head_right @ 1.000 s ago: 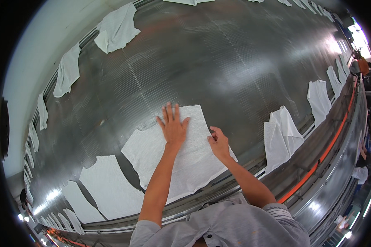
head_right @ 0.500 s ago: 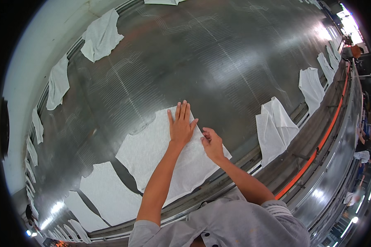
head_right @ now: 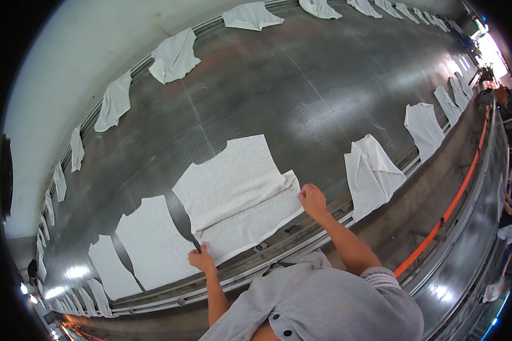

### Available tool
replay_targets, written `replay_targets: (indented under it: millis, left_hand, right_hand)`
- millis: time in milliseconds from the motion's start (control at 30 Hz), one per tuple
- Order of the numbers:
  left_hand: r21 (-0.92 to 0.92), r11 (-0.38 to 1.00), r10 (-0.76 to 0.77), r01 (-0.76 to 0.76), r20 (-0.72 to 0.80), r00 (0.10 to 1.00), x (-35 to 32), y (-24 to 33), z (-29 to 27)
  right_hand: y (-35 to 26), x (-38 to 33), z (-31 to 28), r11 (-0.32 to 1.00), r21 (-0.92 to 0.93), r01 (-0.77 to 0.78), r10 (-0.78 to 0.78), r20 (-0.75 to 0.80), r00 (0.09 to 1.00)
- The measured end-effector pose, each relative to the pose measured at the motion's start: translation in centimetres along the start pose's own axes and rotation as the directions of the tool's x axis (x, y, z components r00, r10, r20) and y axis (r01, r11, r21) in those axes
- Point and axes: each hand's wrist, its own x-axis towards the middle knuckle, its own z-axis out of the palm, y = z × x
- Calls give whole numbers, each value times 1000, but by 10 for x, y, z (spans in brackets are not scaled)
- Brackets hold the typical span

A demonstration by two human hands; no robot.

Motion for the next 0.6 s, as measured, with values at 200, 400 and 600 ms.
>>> replay_targets:
  millis: [200,400,600]
  left_hand:
    - [-63,971,237,-231,116,965,-10,-24,17]
    - [-703,644,76,301,450,890,0,-1,-66]
    - [-801,520,184,298,445,876,-21,48,-155]
  right_hand:
    - [-27,-15,-37,852,450,-267,244,109,964]
    - [-64,-28,-79,629,720,-293,257,164,952]
    - [-78,-40,-125,579,742,-338,287,203,936]
